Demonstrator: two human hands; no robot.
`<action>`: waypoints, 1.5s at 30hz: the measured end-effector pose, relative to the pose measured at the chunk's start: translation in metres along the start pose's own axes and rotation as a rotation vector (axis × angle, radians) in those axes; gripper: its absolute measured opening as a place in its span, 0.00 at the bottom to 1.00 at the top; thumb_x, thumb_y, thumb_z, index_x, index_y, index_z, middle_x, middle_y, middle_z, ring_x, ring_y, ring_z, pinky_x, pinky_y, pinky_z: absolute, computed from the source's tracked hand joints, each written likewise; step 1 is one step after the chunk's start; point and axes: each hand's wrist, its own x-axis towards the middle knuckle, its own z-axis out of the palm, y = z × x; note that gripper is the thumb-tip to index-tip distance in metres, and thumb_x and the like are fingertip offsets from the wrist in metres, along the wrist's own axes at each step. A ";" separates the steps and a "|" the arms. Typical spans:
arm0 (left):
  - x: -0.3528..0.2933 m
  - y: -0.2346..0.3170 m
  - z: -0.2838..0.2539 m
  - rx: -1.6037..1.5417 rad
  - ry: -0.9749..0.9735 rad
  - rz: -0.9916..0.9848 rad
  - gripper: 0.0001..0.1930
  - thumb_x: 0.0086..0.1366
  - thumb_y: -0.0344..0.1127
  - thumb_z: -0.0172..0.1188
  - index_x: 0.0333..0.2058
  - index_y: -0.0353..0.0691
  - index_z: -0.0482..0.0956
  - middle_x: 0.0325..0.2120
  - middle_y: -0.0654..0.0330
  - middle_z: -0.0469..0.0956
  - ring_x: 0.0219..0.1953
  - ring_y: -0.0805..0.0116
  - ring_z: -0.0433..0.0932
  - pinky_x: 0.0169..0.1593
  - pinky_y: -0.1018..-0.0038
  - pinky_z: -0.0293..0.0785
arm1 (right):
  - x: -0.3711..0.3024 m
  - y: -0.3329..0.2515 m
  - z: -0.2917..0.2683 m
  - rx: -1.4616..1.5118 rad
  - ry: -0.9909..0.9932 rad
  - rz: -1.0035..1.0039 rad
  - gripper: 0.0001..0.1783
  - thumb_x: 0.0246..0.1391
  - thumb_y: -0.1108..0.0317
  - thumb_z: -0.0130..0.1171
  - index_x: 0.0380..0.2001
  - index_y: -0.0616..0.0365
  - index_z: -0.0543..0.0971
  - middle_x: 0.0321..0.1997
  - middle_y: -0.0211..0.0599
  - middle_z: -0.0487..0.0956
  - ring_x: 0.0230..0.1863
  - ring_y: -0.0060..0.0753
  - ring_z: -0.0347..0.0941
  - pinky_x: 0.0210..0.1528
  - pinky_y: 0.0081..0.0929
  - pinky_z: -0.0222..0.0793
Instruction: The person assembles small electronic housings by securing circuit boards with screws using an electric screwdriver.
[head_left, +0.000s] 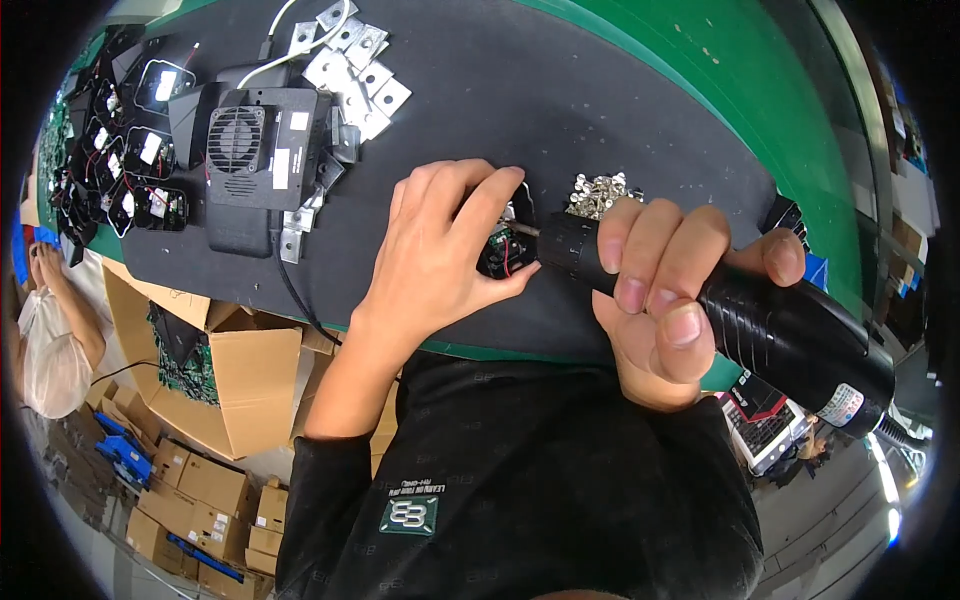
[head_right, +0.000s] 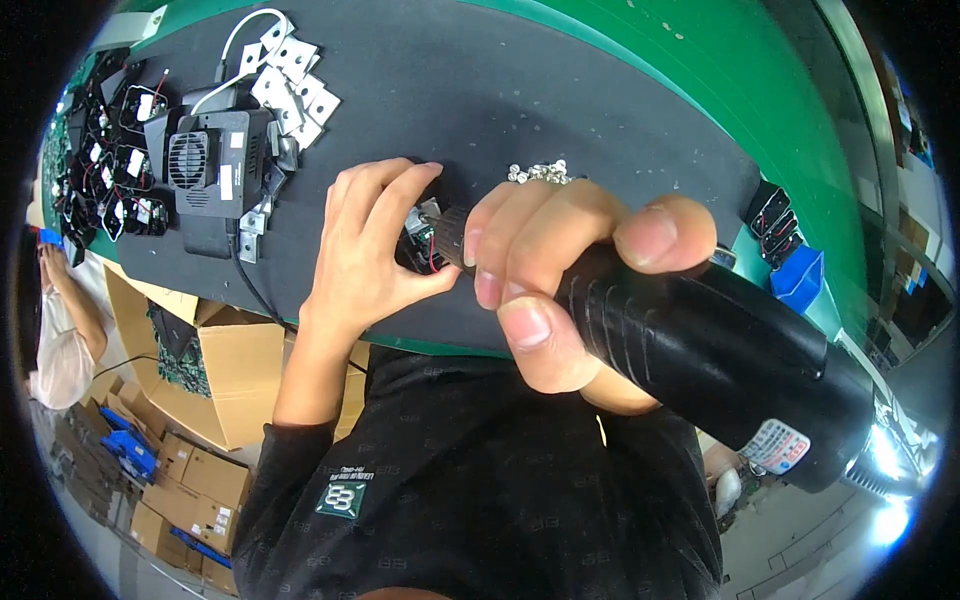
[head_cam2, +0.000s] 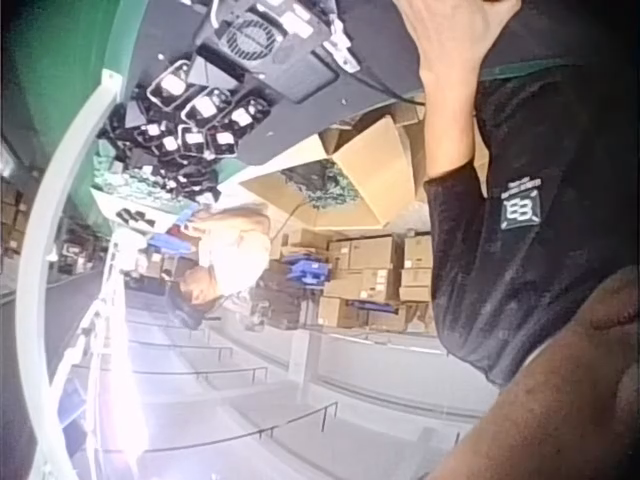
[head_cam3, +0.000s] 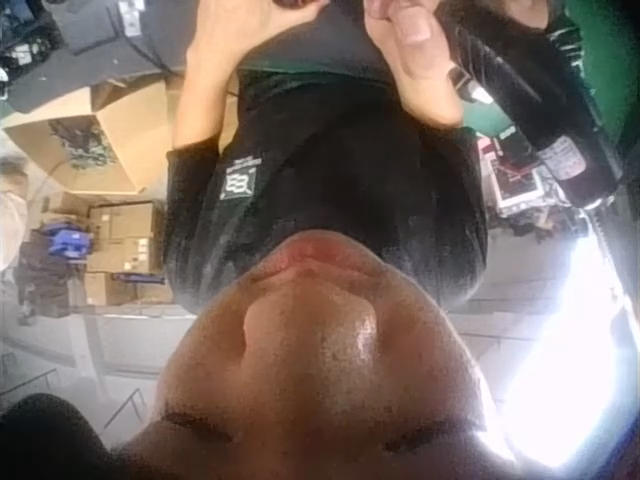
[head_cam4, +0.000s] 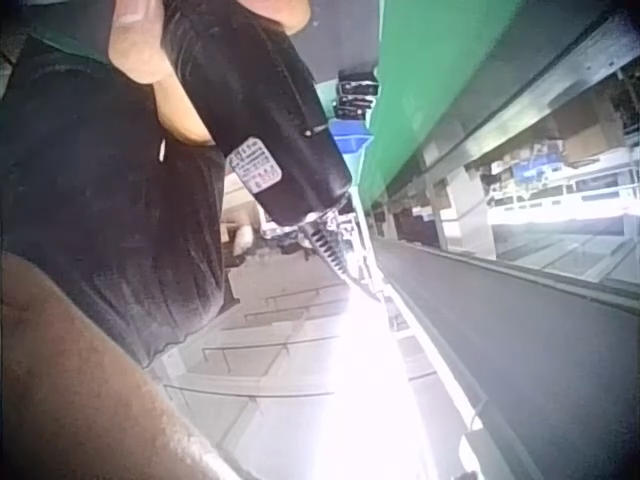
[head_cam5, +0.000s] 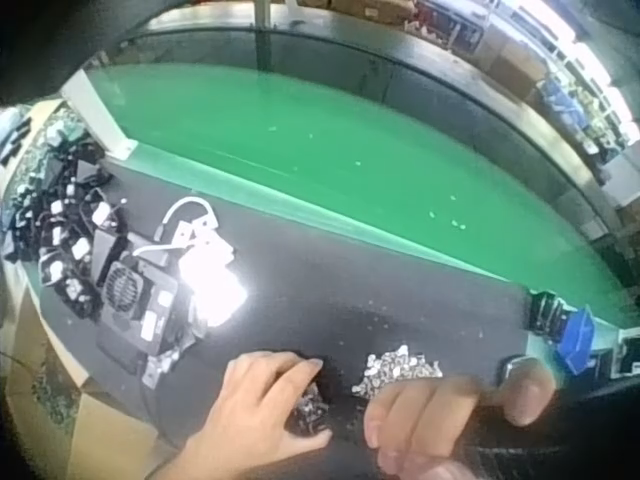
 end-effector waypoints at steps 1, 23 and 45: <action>0.000 0.000 0.000 -0.001 -0.003 -0.007 0.37 0.35 0.38 0.75 0.50 0.42 0.74 0.43 0.59 0.71 0.45 0.57 0.70 0.48 0.63 0.66 | 0.000 0.001 0.000 -0.005 -0.014 0.009 0.38 0.50 0.83 0.57 0.60 0.42 0.56 0.27 0.31 0.72 0.26 0.31 0.70 0.37 0.38 0.69; 0.004 0.001 0.000 -0.005 -0.012 -0.012 0.35 0.35 0.40 0.73 0.48 0.40 0.76 0.43 0.56 0.73 0.45 0.55 0.71 0.50 0.62 0.67 | 0.004 0.000 -0.013 0.053 -0.081 0.142 0.46 0.56 0.61 0.61 0.70 0.37 0.46 0.31 0.34 0.71 0.30 0.34 0.69 0.40 0.39 0.66; 0.004 0.002 0.000 -0.006 0.024 0.013 0.35 0.36 0.38 0.74 0.48 0.42 0.74 0.40 0.60 0.72 0.44 0.59 0.71 0.46 0.64 0.65 | 0.022 0.011 -0.017 0.179 -0.219 0.055 0.49 0.44 0.20 0.49 0.60 0.45 0.65 0.29 0.21 0.71 0.26 0.18 0.65 0.32 0.22 0.57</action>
